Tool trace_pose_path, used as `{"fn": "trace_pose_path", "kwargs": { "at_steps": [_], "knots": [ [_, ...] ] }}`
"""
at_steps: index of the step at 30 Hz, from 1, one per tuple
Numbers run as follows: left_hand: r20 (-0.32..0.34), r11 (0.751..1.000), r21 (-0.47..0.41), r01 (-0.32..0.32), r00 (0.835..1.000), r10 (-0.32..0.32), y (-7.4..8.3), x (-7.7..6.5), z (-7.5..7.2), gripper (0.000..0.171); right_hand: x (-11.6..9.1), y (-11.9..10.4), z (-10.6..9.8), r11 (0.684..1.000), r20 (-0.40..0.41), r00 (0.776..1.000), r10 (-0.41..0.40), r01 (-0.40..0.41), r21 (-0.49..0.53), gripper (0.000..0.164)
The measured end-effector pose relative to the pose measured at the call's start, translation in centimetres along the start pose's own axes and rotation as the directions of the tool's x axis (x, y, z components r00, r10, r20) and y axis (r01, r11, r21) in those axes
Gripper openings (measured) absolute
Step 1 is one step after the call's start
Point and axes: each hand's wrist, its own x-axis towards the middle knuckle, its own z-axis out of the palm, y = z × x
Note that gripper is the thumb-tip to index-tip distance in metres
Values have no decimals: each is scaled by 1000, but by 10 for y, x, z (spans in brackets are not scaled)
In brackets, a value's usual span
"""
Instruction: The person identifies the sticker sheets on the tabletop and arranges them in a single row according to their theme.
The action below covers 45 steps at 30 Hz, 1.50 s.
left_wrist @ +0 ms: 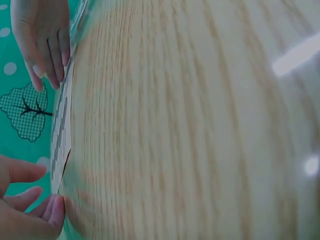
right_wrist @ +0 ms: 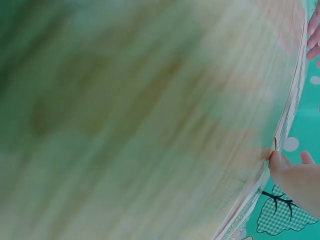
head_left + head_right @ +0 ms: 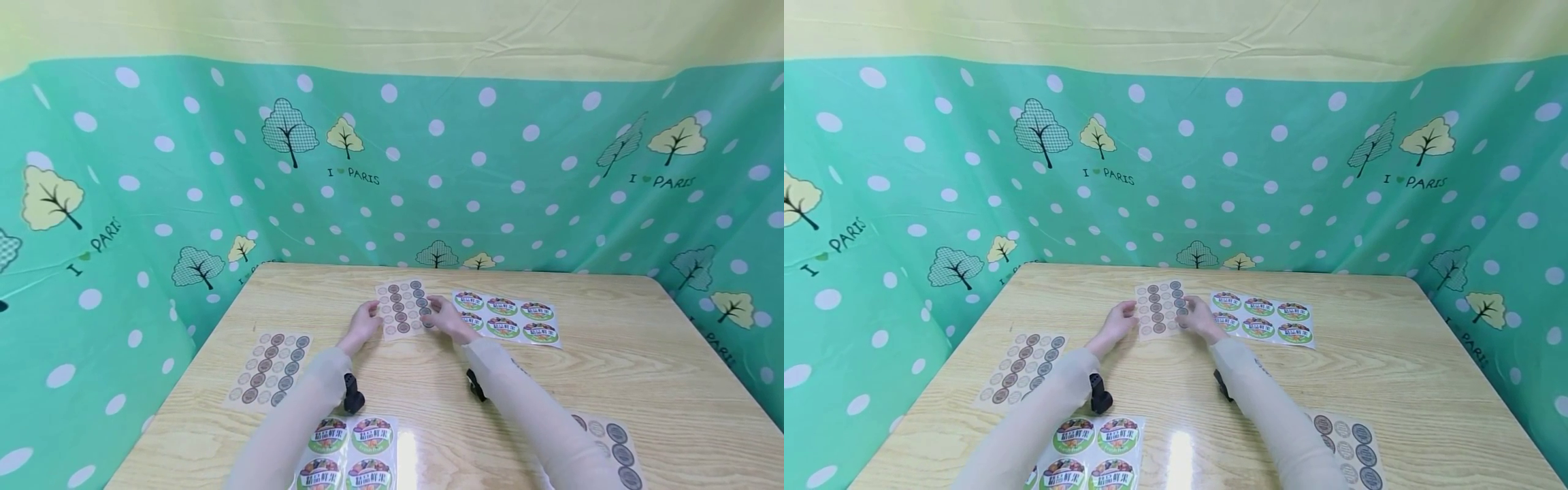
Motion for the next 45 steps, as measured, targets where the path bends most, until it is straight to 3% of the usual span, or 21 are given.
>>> {"fn": "trace_pose_path", "kwargs": {
  "at_steps": [1,4,6,9,11,13,14,16,18,20,21,23,27,28,32,35,37,40,43,45],
  "knots": [
    [8,1000,1,28,1000,-28,-4,4,3,56,0,0,0,1000,2,1000,0,0,-3,64],
    [-21,998,55,-4,1000,6,3,-2,4,53,1,1,0,1000,9,1000,-10,10,-28,62],
    [-18,997,71,2,1000,-1,15,-10,1,53,2,2,0,999,16,1000,-20,21,-47,61],
    [-4,998,58,24,1000,-24,51,-31,-8,51,3,1,1,997,21,999,-25,27,-71,61],
    [5,998,38,45,999,-45,55,-33,-9,51,3,1,1,996,22,1000,-19,21,-88,61],
    [1,999,22,44,999,-44,49,-30,-7,51,3,0,1,995,25,1000,-6,9,-100,61],
    [-8,1000,15,6,1000,-6,40,-26,-4,50,2,0,1,994,27,1000,0,3,-109,61],
    [5,1000,-8,14,1000,-14,30,-22,-3,49,2,-1,1,993,33,999,10,-6,-118,61],
    [1,999,-43,-19,1000,19,18,-17,-1,47,1,-1,1,994,39,999,18,-14,-111,61],
    [24,997,-80,18,1000,-16,16,-15,-3,46,1,-1,0,995,43,999,27,-23,-97,61],
    [35,994,-71,78,997,-76,25,-19,-3,47,2,-1,0,996,45,999,31,-27,-88,61],
    [0,995,-88,51,999,-51,23,-19,-3,45,2,0,0,997,47,998,36,-32,-74,60],
    [-35,983,-165,81,995,-88,21,-17,-2,40,4,1,-1,998,32,998,54,-53,-40,61],
    [-44,976,-210,55,997,-66,12,-11,-2,39,4,1,-1,998,29,998,57,-56,-26,61],
    [9,942,-293,164,986,-169,-1,0,0,41,4,-2,-1,992,7,995,96,-97,76,60],
    [-1,921,-339,191,979,-203,-10,7,3,40,5,-4,-2,978,-15,991,131,-127,164,59],
    [-31,909,-377,176,979,-202,-13,10,5,39,6,-5,-3,965,-30,987,157,-147,219,59],
    [-35,880,-442,174,977,-210,-16,13,6,36,8,-5,-4,946,-36,983,179,-162,282,59],
    [-20,848,-503,166,979,-203,-9,8,4,35,9,-5,-3,917,-41,979,202,-174,359,60],
    [-24,841,-516,162,979,-203,-1,2,1,37,10,-6,-1,898,-52,975,215,-177,402,59]
  ]
}}
